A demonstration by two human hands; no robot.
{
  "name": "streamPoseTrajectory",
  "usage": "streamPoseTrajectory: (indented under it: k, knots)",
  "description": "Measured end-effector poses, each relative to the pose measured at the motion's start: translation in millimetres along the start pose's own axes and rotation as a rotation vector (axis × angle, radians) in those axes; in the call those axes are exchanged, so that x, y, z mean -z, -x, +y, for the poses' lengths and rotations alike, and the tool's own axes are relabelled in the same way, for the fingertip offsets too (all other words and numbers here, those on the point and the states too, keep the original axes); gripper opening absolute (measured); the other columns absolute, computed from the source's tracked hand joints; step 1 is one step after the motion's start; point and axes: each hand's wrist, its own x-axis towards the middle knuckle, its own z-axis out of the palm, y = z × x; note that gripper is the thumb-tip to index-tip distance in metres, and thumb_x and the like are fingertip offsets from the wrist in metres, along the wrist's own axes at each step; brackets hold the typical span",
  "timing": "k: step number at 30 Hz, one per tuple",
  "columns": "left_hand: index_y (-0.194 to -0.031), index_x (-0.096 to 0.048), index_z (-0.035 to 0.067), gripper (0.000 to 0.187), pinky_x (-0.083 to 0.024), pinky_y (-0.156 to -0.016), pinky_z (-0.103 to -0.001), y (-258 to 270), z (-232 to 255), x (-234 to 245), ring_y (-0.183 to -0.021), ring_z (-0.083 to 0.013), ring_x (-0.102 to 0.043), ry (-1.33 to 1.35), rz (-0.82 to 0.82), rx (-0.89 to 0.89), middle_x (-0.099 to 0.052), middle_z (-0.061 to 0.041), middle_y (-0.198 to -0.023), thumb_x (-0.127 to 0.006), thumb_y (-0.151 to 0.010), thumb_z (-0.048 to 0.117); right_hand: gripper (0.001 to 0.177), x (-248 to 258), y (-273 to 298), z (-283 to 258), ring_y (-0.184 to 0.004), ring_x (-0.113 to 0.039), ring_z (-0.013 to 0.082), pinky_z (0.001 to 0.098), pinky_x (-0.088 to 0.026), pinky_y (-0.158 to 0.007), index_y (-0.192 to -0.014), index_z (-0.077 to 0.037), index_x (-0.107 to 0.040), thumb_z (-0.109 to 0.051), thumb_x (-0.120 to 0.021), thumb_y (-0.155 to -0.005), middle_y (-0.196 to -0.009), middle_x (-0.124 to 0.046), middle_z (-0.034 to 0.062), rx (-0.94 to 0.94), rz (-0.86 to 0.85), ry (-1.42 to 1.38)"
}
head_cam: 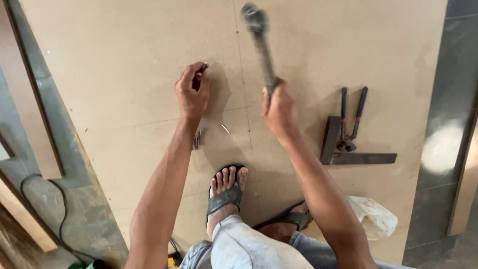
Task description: The person hammers a series of nails into a wooden board. They place each nail by hand onto the surface before striking it with a hammer, moving across a marked line.
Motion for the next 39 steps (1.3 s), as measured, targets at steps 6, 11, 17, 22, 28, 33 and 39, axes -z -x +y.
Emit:
streamPoseTrajectory:
  k: [6, 11, 17, 22, 28, 33, 39]
  knots:
    - [-0.115, -0.070, 0.002, 0.016, -0.061, -0.081, -0.030, 1.6, 2.3, 4.7, -0.090, -0.0165, -0.073, -0.025, -0.019, 0.023, -0.076, -0.012, -0.104, -0.071, -0.099, 0.001, 0.027, 12.6, -4.9, -5.6, -0.063, -0.065, 0.0332, 0.0442, -0.048, -0.053, -0.124, 0.001, -0.044, -0.015, -0.060, -0.110, -0.075, -0.061, 0.0131, 0.227, 0.143, 0.247]
    - [-0.116, -0.069, 0.003, 0.015, -0.059, -0.066, -0.026, -3.5, 1.7, 11.3, -0.075, -0.0094, -0.069, 0.187, -0.049, 0.349, -0.077, -0.007, -0.098, -0.068, -0.102, 0.007, 0.023, 10.0, 3.5, -17.2, -0.057, -0.070, 0.0263, 0.0402, -0.051, -0.047, -0.125, 0.004, -0.044, -0.009, -0.055, -0.110, -0.073, -0.064, 0.0130, 0.126, 0.115, 0.041]
    - [-0.116, -0.069, 0.000, 0.013, -0.048, -0.067, -0.025, -2.4, 6.0, 33.5, -0.078, -0.0048, -0.060, 0.042, -0.030, 0.082, -0.075, -0.004, -0.095, -0.067, -0.103, 0.000, 0.026, 15.8, -7.8, -13.1, -0.061, -0.066, 0.0330, 0.0438, -0.048, -0.050, -0.122, 0.003, -0.045, -0.015, -0.060, -0.109, -0.074, -0.061, 0.0143, 0.083, -0.016, 0.225]
    - [-0.115, -0.070, 0.002, 0.013, -0.050, -0.071, -0.029, -1.0, -2.6, 39.1, -0.083, -0.0124, -0.061, -0.053, 0.066, -0.061, -0.072, -0.006, -0.098, -0.072, -0.102, -0.001, 0.026, 19.7, 8.7, -22.2, -0.062, -0.068, 0.0332, 0.0463, -0.052, -0.054, -0.125, 0.005, -0.045, -0.012, -0.057, -0.109, -0.076, -0.064, 0.0172, 0.099, 0.151, 0.067]
    - [-0.113, -0.066, 0.002, 0.010, -0.059, -0.083, -0.034, -1.1, -21.2, 50.0, -0.093, -0.0220, -0.069, -0.172, 0.092, -0.043, -0.068, -0.011, -0.104, -0.069, -0.103, 0.003, 0.032, -2.0, -5.6, 9.6, -0.065, -0.067, 0.0436, 0.0505, -0.050, -0.051, -0.119, 0.006, -0.046, -0.015, -0.063, -0.102, -0.075, -0.064, 0.0238, 0.033, -0.087, 0.310]
    - [-0.117, -0.062, 0.002, 0.010, -0.058, -0.084, -0.039, -2.2, -42.4, 51.0, -0.098, -0.0265, -0.066, -0.281, 0.105, -0.116, -0.067, -0.014, -0.105, -0.062, -0.107, 0.004, 0.029, 0.5, -15.1, 10.2, -0.065, -0.065, 0.0454, 0.0528, -0.046, -0.052, -0.120, 0.005, -0.047, -0.015, -0.062, -0.105, -0.074, -0.063, 0.0250, 0.118, 0.021, 0.142]
    - [-0.113, -0.059, 0.000, 0.007, -0.053, -0.079, -0.043, -4.0, -28.8, 43.5, -0.091, -0.0289, -0.061, -0.322, 0.109, -0.121, -0.063, -0.014, -0.097, -0.062, -0.108, 0.003, 0.020, 41.9, -46.8, -16.0, -0.061, -0.069, 0.0283, 0.0413, -0.052, -0.055, -0.110, -0.001, -0.053, -0.019, -0.059, -0.111, -0.075, -0.066, 0.0138, 0.026, -0.054, -0.208]
